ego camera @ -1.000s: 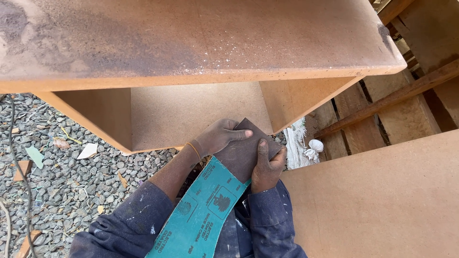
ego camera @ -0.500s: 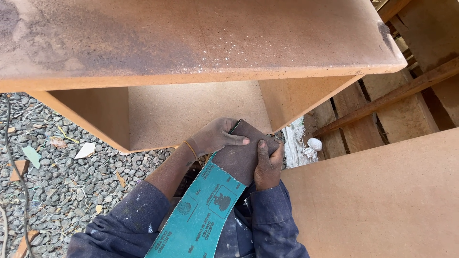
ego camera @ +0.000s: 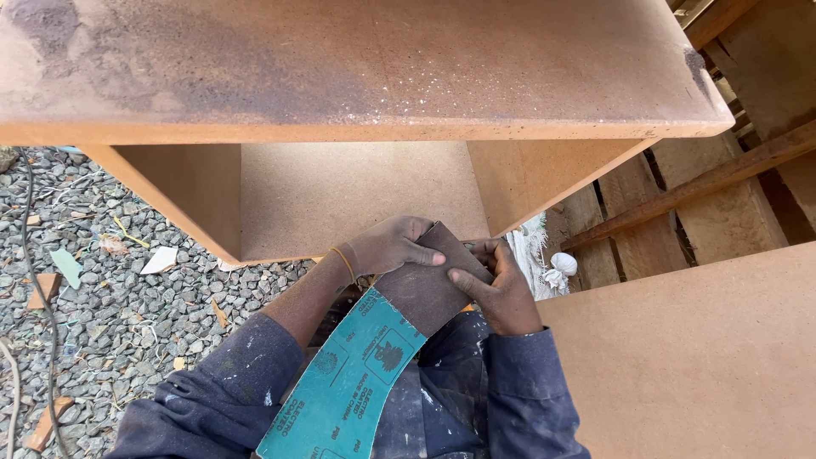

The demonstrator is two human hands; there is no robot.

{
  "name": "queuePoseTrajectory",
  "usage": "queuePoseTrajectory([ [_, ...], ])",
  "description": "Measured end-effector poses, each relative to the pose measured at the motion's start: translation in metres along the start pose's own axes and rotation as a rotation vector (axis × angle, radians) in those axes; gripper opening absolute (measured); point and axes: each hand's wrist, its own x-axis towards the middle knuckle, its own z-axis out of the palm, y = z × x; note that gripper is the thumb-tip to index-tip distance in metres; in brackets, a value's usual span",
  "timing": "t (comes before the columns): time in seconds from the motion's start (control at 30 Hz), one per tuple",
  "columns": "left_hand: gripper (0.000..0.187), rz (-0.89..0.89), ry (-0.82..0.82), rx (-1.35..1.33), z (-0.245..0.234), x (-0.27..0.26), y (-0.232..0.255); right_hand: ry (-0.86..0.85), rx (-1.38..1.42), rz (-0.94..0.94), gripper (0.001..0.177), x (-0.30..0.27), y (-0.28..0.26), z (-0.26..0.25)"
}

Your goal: The person uses an electric sander to smooth the surface of a wooden board. They then switch to using a piece of sandpaper by hand to sand the edges and corners of the board.

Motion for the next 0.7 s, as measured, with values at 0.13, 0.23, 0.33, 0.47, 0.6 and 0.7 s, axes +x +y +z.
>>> queuePoseTrajectory([
  [0.13,0.029,0.006,-0.023,0.006,0.002,-0.003,0.001,-0.114,-0.131,0.013,0.051,-0.002,-0.037,0.006],
  [0.23,0.029,0.0,-0.03,0.015,-0.001,-0.004,-0.002,-0.15,-0.138,0.008,0.042,0.0,-0.046,0.012],
  [0.33,0.03,0.014,-0.025,0.01,-0.004,-0.001,-0.01,-0.128,-0.168,-0.009,0.037,0.005,-0.036,0.014],
  [0.47,0.028,0.002,0.023,0.004,0.003,-0.005,-0.006,-0.065,-0.19,-0.052,0.031,0.007,-0.023,0.015],
  [0.6,0.029,0.039,0.083,0.011,0.001,-0.011,-0.008,-0.043,-0.188,-0.071,0.028,0.004,-0.023,0.019],
  [0.7,0.029,0.081,0.135,0.107,-0.003,-0.003,-0.024,-0.057,-0.188,-0.083,0.028,0.003,-0.02,0.02],
])
